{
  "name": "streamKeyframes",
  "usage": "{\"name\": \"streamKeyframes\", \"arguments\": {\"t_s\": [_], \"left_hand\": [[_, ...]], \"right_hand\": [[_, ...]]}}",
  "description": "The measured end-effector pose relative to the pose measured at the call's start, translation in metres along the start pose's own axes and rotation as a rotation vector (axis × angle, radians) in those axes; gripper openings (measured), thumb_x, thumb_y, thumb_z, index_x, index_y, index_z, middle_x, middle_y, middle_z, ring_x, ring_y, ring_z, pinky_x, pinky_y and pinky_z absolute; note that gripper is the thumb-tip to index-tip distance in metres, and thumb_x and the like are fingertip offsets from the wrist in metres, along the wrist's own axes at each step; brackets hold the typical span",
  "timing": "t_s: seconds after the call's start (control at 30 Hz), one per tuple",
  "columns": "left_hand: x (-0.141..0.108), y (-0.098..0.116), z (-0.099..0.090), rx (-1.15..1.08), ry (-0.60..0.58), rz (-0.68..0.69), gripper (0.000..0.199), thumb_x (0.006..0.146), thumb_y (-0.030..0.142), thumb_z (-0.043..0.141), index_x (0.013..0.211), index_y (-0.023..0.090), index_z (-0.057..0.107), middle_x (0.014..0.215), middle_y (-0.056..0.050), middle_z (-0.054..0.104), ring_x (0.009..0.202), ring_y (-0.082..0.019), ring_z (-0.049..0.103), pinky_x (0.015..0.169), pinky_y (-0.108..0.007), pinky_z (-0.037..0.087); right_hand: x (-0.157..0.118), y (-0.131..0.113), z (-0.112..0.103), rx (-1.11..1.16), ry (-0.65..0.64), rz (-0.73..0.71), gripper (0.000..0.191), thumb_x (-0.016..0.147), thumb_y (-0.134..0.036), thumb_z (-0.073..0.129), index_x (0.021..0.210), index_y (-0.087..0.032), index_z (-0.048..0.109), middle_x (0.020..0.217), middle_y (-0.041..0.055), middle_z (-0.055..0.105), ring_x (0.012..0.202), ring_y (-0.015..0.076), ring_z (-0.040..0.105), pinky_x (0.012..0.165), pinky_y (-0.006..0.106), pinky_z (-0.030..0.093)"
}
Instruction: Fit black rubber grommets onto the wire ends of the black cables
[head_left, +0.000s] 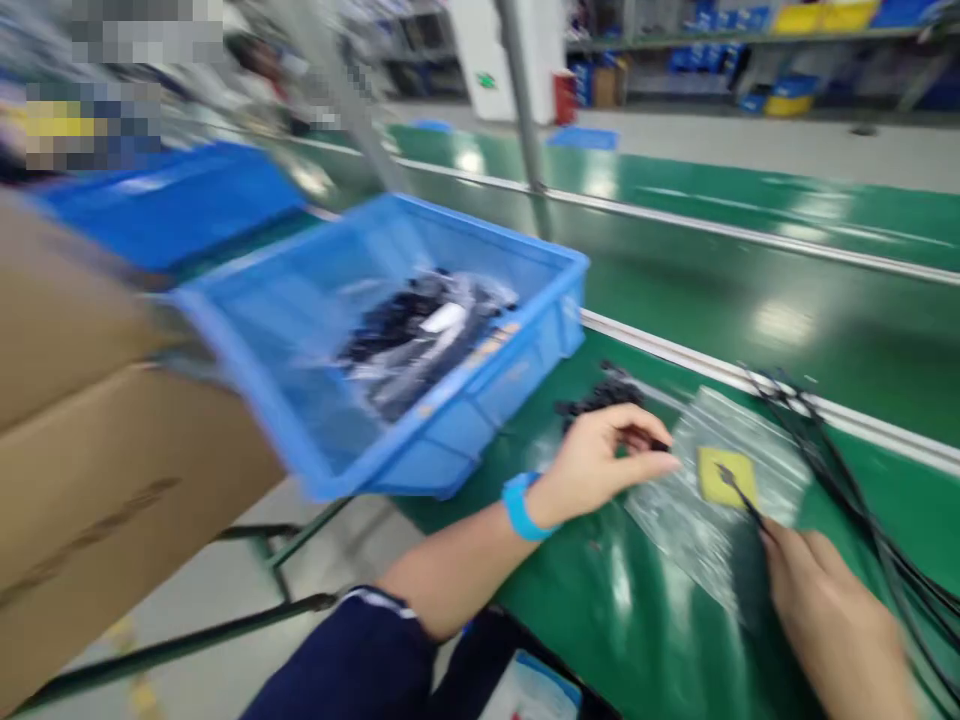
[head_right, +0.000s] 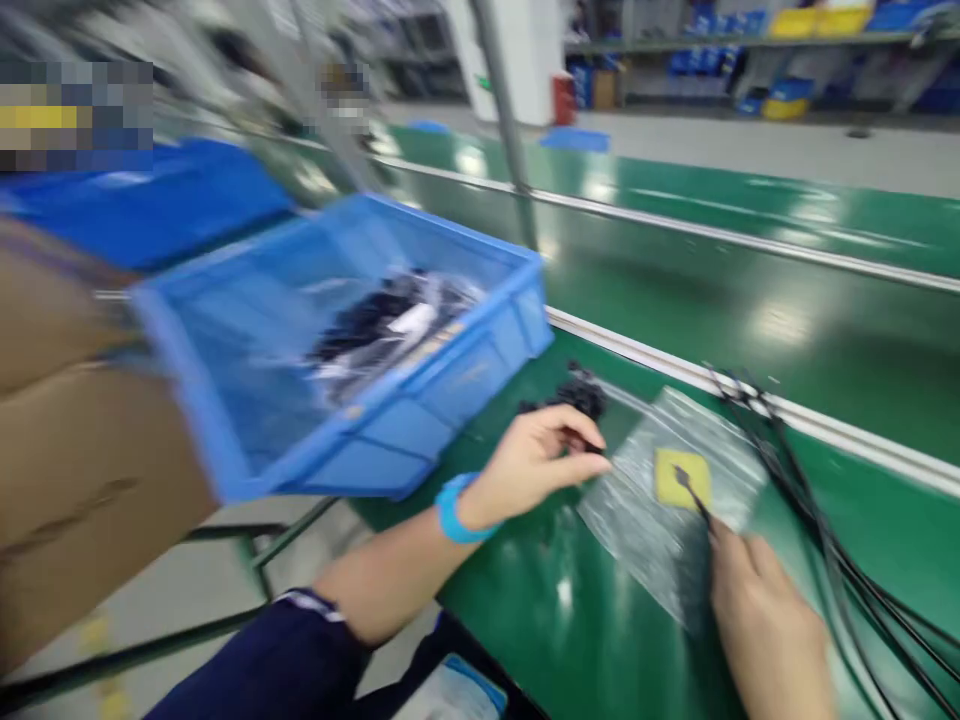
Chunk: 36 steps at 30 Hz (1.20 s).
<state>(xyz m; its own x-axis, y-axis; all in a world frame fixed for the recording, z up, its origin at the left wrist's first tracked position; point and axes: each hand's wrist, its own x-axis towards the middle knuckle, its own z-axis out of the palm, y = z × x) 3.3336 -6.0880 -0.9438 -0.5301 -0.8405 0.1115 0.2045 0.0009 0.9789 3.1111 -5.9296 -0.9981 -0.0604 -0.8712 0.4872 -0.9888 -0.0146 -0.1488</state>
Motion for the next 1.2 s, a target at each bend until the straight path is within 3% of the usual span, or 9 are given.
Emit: {"name": "streamKeyframes", "arguments": {"t_s": [0.13,0.33,0.4,0.5,0.6,0.7,0.8,1.03,1.2], "left_hand": [[0.001,0.001,-0.005,0.137,-0.012,-0.021,0.017,0.080,0.025,0.083,0.096,0.020,0.082,0.084,-0.003,0.072,0.074,-0.011,0.060,0.069,-0.022,0.049],[-0.005,-0.003,-0.002,0.130,-0.059,-0.108,0.027,0.086,0.031,0.080,0.112,0.028,0.080,0.095,-0.002,0.072,0.080,-0.012,0.065,0.070,-0.021,0.053],[-0.007,-0.006,0.001,0.034,-0.091,-0.182,0.028,0.088,0.034,0.079,0.115,0.028,0.077,0.100,-0.003,0.075,0.088,-0.014,0.070,0.077,-0.023,0.056],[-0.008,-0.010,0.007,-0.130,-0.114,-0.258,0.028,0.088,0.035,0.079,0.115,0.026,0.076,0.102,-0.004,0.076,0.094,-0.016,0.072,0.080,-0.023,0.058],[-0.008,-0.011,0.014,-0.295,-0.111,-0.343,0.029,0.086,0.036,0.081,0.112,0.024,0.075,0.102,-0.004,0.078,0.095,-0.016,0.074,0.078,-0.022,0.058],[-0.010,-0.011,0.017,-0.428,-0.137,-0.453,0.030,0.085,0.035,0.082,0.111,0.024,0.075,0.104,-0.004,0.078,0.098,-0.016,0.075,0.081,-0.020,0.058],[-0.013,-0.013,0.016,-0.504,-0.183,-0.528,0.030,0.088,0.033,0.080,0.116,0.025,0.073,0.106,-0.003,0.078,0.097,-0.014,0.075,0.082,-0.019,0.057],[-0.014,-0.014,0.018,-0.558,-0.199,-0.536,0.028,0.087,0.035,0.080,0.110,0.023,0.070,0.103,-0.002,0.078,0.084,-0.011,0.075,0.073,-0.018,0.054],[-0.014,-0.014,0.019,-0.516,-0.240,-0.498,0.027,0.089,0.037,0.078,0.111,0.023,0.070,0.106,-0.003,0.078,0.086,-0.011,0.075,0.074,-0.018,0.054]], "right_hand": [[-0.013,-0.009,-0.013,-0.442,-0.165,0.033,0.019,0.103,-0.020,0.050,0.100,-0.018,0.069,0.076,0.0020,0.057,0.063,0.0117,0.055,0.052,0.027,0.034],[-0.002,-0.019,-0.015,-0.447,-0.176,0.028,0.017,0.102,-0.017,0.052,0.100,-0.017,0.069,0.077,0.0022,0.059,0.067,0.0138,0.058,0.051,0.028,0.035],[-0.001,-0.022,-0.025,-0.279,-0.056,0.074,0.013,0.101,-0.017,0.056,0.104,-0.017,0.068,0.080,0.0020,0.063,0.067,0.0125,0.060,0.055,0.026,0.042],[-0.001,-0.028,-0.042,0.201,0.061,0.257,0.016,0.098,-0.017,0.063,0.113,-0.020,0.067,0.090,0.0012,0.067,0.074,0.0099,0.065,0.065,0.020,0.053],[-0.006,-0.034,-0.056,0.578,0.018,0.406,0.028,0.097,-0.017,0.065,0.123,-0.027,0.066,0.091,-0.0011,0.066,0.075,0.0086,0.067,0.065,0.019,0.057],[-0.012,-0.039,-0.062,0.735,-0.010,0.447,0.036,0.097,-0.016,0.064,0.130,-0.031,0.065,0.091,-0.0017,0.064,0.068,0.0074,0.065,0.059,0.019,0.057],[-0.013,-0.042,-0.064,0.752,-0.026,0.418,0.039,0.097,-0.014,0.064,0.131,-0.032,0.065,0.087,-0.0025,0.062,0.064,0.0063,0.063,0.057,0.018,0.056],[-0.002,-0.051,-0.068,0.446,0.046,0.142,0.042,0.093,-0.006,0.065,0.130,-0.025,0.067,0.089,-0.0010,0.065,0.070,0.0050,0.061,0.065,0.015,0.054],[-0.001,-0.053,-0.068,0.425,0.030,0.117,0.038,0.094,-0.006,0.065,0.129,-0.021,0.067,0.088,-0.0005,0.064,0.069,0.0047,0.061,0.066,0.013,0.054]]}}
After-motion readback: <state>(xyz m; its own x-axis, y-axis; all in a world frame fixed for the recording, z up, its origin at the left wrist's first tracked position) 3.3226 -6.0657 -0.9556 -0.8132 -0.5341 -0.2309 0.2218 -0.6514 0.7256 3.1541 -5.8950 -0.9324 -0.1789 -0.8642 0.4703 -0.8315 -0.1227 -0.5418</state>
